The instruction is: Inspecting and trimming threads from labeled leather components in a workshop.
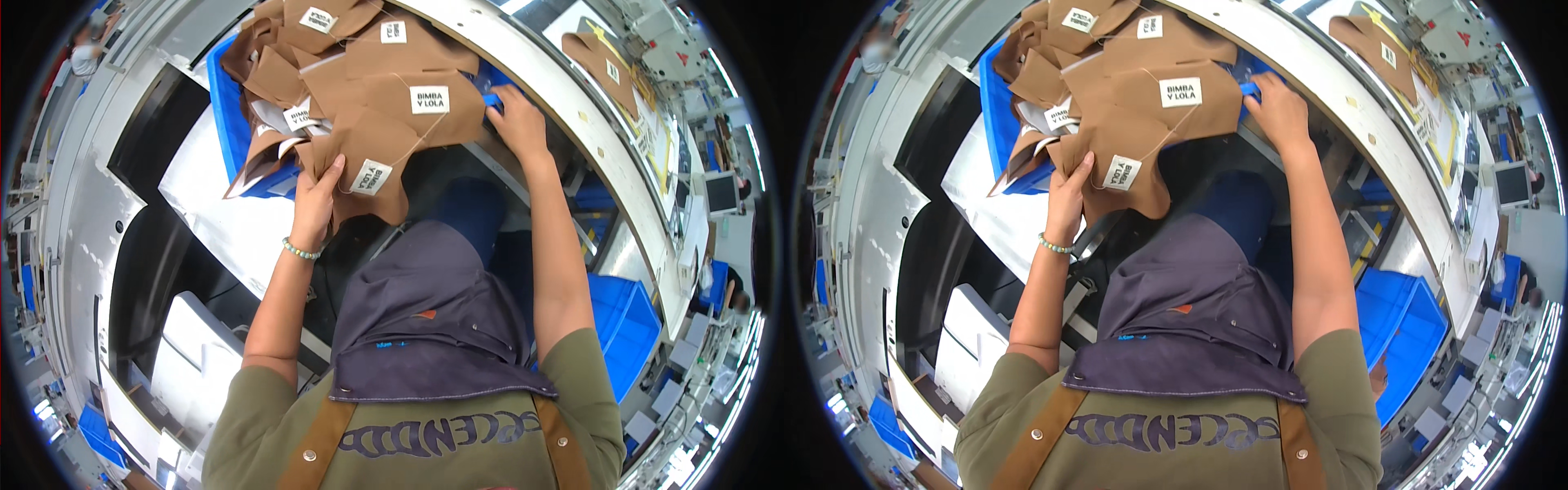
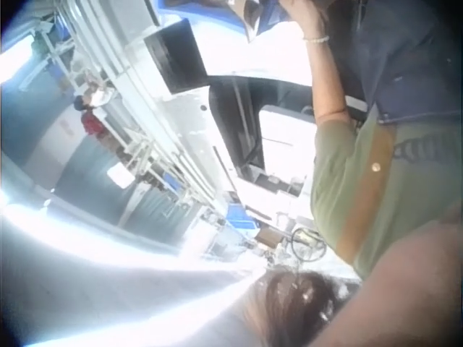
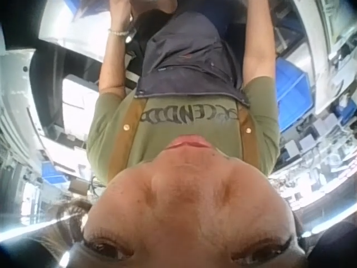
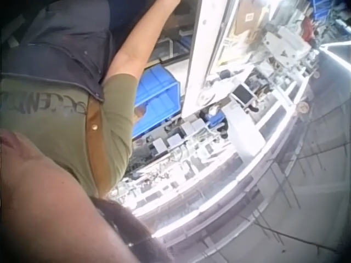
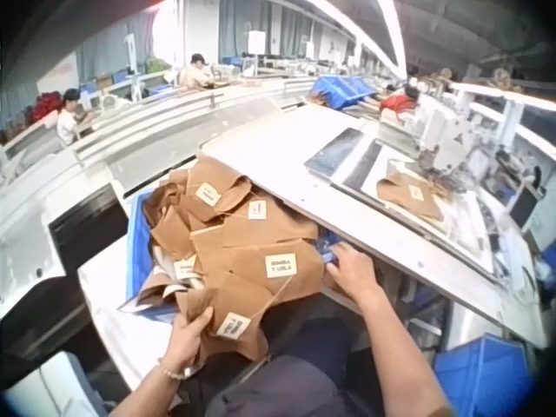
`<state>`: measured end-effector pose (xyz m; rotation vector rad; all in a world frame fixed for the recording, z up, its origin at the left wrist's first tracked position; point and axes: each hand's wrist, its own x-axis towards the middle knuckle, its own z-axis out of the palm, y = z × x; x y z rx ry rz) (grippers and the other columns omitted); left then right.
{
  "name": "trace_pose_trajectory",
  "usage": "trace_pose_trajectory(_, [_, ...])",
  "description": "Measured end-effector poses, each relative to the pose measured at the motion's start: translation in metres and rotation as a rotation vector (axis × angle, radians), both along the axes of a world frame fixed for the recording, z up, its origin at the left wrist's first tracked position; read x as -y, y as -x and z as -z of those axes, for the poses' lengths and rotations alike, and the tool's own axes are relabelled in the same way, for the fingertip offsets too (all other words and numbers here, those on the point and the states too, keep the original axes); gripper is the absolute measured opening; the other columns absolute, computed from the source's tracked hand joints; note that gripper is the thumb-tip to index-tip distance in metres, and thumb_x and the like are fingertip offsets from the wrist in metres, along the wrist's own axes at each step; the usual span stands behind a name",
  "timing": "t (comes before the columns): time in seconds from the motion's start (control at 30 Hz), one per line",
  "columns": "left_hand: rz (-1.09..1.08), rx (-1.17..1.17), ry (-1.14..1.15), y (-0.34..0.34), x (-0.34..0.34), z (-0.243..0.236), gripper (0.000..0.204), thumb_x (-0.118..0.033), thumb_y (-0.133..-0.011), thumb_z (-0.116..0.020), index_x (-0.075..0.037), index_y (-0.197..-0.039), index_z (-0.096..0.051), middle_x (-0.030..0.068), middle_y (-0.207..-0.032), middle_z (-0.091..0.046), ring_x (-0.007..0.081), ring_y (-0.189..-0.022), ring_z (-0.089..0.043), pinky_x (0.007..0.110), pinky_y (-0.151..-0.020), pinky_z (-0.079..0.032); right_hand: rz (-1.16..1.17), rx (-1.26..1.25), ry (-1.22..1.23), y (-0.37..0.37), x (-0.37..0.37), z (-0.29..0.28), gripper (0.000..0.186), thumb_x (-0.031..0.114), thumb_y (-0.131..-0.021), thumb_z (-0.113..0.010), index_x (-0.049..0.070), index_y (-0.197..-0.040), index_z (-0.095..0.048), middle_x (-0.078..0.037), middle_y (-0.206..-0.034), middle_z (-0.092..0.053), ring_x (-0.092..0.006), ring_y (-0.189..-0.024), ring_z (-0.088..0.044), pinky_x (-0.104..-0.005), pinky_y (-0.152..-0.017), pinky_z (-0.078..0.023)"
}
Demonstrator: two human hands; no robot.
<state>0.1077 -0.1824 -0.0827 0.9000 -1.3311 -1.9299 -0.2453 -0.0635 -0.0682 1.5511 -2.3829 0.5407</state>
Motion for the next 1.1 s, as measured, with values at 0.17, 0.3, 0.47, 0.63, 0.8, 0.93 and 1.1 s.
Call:
trace_pose_trajectory(0.17, [0.114, 0.084, -0.148, -0.006, -0.051, -0.016, 0.035, -0.020, -0.100, -0.060, 0.005, -0.125, -0.060, 0.0074, -0.117, -0.067, 0.0124, -0.104, -0.061, 0.027, -0.092, -0.046, 0.043, 0.067, 0.158, -0.036, -0.039, -0.012, 0.030, 0.027, -0.096, -0.060, 0.006, -0.118, -0.063, -0.010, -0.114, -0.066, -0.0378, -0.095, -0.066, -0.0455, -0.080, -0.054])
trace_pose_trajectory(0.3, [0.187, 0.115, -0.201, -0.026, -0.077, -0.028, 0.036, -0.018, -0.101, -0.059, 0.007, -0.126, -0.059, 0.0083, -0.118, -0.067, 0.0134, -0.105, -0.061, 0.028, -0.093, -0.047, -0.069, 0.946, 0.133, -0.070, -0.081, -0.016, 0.035, 0.031, -0.104, -0.049, 0.005, -0.123, -0.062, -0.002, -0.095, -0.063, -0.0105, -0.065, -0.057, -0.0269, -0.058, -0.046])
trace_pose_trajectory(0.47, [0.353, 0.237, -0.098, -0.045, -0.083, -0.045, 0.032, -0.016, -0.101, -0.058, 0.008, -0.123, -0.060, 0.0087, -0.113, -0.069, 0.0120, -0.101, -0.062, 0.028, -0.088, -0.050, -0.536, 1.449, 0.186, -0.154, -0.079, -0.027, 0.062, 0.052, -0.105, -0.029, 0.006, -0.143, -0.047, 0.003, -0.088, -0.050, -0.0010, -0.057, -0.032, -0.0159, -0.046, -0.025])
trace_pose_trajectory(0.63, [0.382, 0.290, 0.033, -0.055, -0.082, -0.057, 0.031, -0.015, -0.101, -0.058, 0.009, -0.121, -0.061, 0.0091, -0.112, -0.069, 0.0118, -0.100, -0.062, 0.028, -0.088, -0.050, -0.668, 1.311, -0.289, -0.166, -0.071, 0.001, 0.051, 0.044, -0.107, -0.036, 0.002, -0.122, -0.061, -0.005, -0.077, -0.061, -0.0093, -0.061, -0.044, -0.0259, -0.058, -0.039])
trace_pose_trajectory(0.8, [0.422, 0.386, 0.089, -0.080, -0.072, -0.067, 0.027, -0.014, -0.100, -0.059, 0.008, -0.117, -0.063, 0.0081, -0.106, -0.070, 0.0116, -0.096, -0.064, 0.028, -0.085, -0.050, -0.693, 0.674, -0.353, -0.139, -0.088, 0.018, 0.047, 0.038, -0.106, -0.041, -0.001, -0.105, -0.067, -0.010, -0.090, -0.066, -0.0199, -0.076, -0.058, -0.0336, -0.077, -0.048])
trace_pose_trajectory(0.93, [0.427, 0.405, 0.133, -0.076, -0.080, -0.079, 0.026, -0.014, -0.100, -0.058, 0.009, -0.112, -0.063, 0.0087, -0.100, -0.071, 0.0116, -0.089, -0.065, 0.028, -0.079, -0.051, -0.568, 1.466, -0.086, -0.149, -0.089, -0.012, 0.053, 0.048, -0.106, -0.036, 0.007, -0.124, -0.066, -0.003, -0.068, -0.063, -0.0039, -0.051, -0.044, -0.0217, -0.050, -0.034])
trace_pose_trajectory(1.1, [0.545, 0.485, 0.217, -0.063, -0.092, -0.089, 0.025, -0.014, -0.101, -0.057, 0.009, -0.107, -0.065, 0.0084, -0.090, -0.070, 0.0119, -0.082, -0.065, 0.029, -0.073, -0.052, -0.453, 1.793, -0.413, -0.207, -0.084, 0.007, 0.056, 0.053, -0.106, -0.035, 0.004, -0.109, -0.063, -0.001, -0.058, -0.056, -0.0049, -0.043, -0.041, -0.0219, -0.042, -0.029])
